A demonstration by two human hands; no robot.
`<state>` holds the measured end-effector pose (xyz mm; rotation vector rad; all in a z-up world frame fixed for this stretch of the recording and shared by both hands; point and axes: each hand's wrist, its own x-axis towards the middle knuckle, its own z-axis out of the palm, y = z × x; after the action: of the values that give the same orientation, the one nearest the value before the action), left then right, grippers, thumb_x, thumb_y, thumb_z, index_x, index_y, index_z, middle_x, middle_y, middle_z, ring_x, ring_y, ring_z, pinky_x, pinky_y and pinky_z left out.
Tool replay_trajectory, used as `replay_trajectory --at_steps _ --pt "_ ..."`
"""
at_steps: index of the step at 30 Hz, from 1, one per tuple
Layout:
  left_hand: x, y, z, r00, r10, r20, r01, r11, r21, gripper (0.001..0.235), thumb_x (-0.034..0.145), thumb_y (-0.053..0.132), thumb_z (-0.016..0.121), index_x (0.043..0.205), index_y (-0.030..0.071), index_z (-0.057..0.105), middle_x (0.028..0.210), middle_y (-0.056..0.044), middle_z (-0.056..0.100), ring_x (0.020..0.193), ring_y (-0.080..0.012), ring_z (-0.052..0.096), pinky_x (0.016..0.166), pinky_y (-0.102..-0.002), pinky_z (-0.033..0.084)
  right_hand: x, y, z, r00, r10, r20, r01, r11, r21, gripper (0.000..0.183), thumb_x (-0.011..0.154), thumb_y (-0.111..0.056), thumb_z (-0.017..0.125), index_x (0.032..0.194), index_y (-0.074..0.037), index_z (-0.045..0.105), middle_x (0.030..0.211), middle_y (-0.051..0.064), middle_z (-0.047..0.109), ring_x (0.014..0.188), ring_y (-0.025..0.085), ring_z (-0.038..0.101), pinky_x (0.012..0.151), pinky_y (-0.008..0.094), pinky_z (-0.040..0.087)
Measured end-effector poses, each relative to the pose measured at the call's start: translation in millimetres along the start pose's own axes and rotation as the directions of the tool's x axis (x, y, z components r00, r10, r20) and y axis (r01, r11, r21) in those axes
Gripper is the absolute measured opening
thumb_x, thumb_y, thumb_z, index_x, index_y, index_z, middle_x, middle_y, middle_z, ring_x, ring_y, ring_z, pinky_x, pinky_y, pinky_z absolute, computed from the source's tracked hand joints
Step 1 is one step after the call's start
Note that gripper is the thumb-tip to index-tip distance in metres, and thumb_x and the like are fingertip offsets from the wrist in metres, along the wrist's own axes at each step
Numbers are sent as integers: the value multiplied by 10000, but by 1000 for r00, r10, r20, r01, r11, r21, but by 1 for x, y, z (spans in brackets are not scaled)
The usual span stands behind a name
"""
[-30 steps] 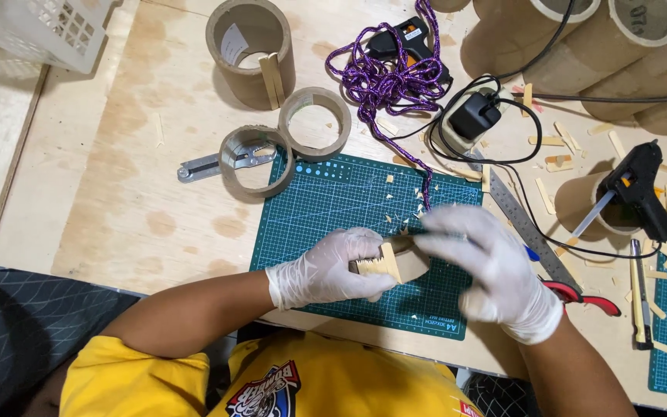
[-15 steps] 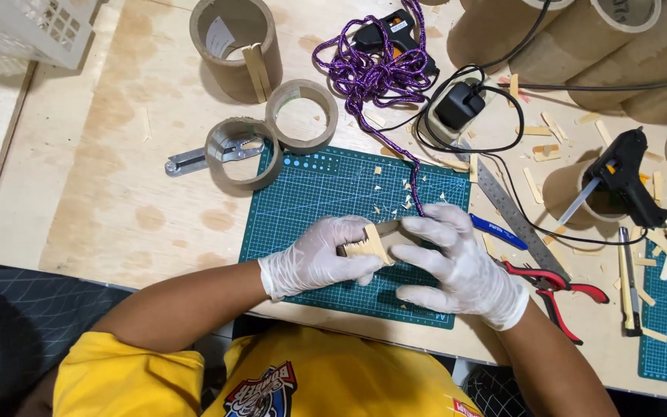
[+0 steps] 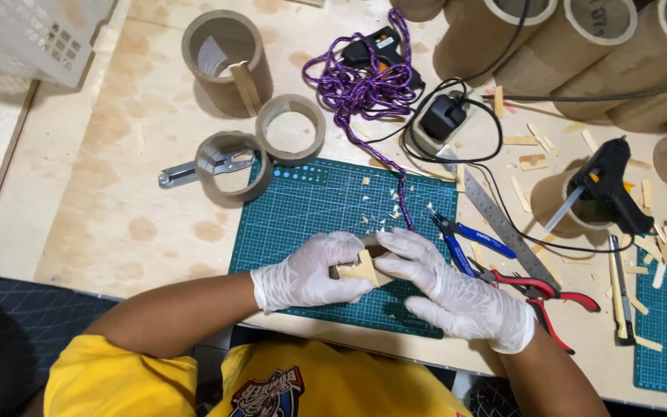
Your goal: Cutting small wooden sticks and gluing them onto a circular cardboard frame to build a craft item.
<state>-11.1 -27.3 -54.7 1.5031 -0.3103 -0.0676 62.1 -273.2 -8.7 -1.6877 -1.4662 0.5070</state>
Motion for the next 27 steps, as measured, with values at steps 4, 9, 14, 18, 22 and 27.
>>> replay_trajectory --at_steps 4,9,14,18,22,27 --pt "-7 -24 2 984 161 75 -177 911 373 341 796 374 821 765 58 694 756 -136 685 889 -371 746 825 -432 603 -4 18 11 945 -41 -326 -3 991 -133 504 996 -380 502 1368 -62 623 1396 156 620 1321 445 554 1092 618 437" --pt "4 17 6 939 301 169 -344 841 418 194 817 148 727 695 109 582 591 32 544 472 -203 472 955 -377 476 1 19 13 716 -478 -509 299 869 -395 249 956 -256 524 1113 -111 652 1106 72 714 985 272 708 861 438 588" --pt "0 17 8 944 282 172 -330 825 459 45 820 140 732 841 171 706 687 76 671 551 -146 619 987 -372 444 1 20 28 899 -284 -333 204 945 -254 404 1009 -215 425 1392 -177 547 1436 66 562 1410 285 470 1244 526 308" --pt "1 16 6 936 307 173 -351 767 537 197 810 119 734 962 243 745 653 123 660 560 -138 625 1012 -375 411 -5 21 21 992 -106 -62 99 990 -100 517 1020 -128 499 1530 -139 420 1561 113 445 1558 377 274 1302 596 68" --pt "3 22 7 944 300 136 -324 777 540 289 843 147 737 629 151 542 540 34 508 489 -194 475 948 -374 439 3 9 10 986 -127 -104 115 987 -116 410 1074 -89 467 1481 -141 456 1512 94 507 1495 351 391 1291 545 239" --pt "-5 -1 0 995 99 -28 -82 928 365 110 899 222 689 813 155 678 695 99 754 703 -73 654 1058 -309 426 8 -61 -60 581 359 -731 -556 830 -33 130 995 -61 708 1086 28 735 1018 136 714 930 223 669 887 328 527"
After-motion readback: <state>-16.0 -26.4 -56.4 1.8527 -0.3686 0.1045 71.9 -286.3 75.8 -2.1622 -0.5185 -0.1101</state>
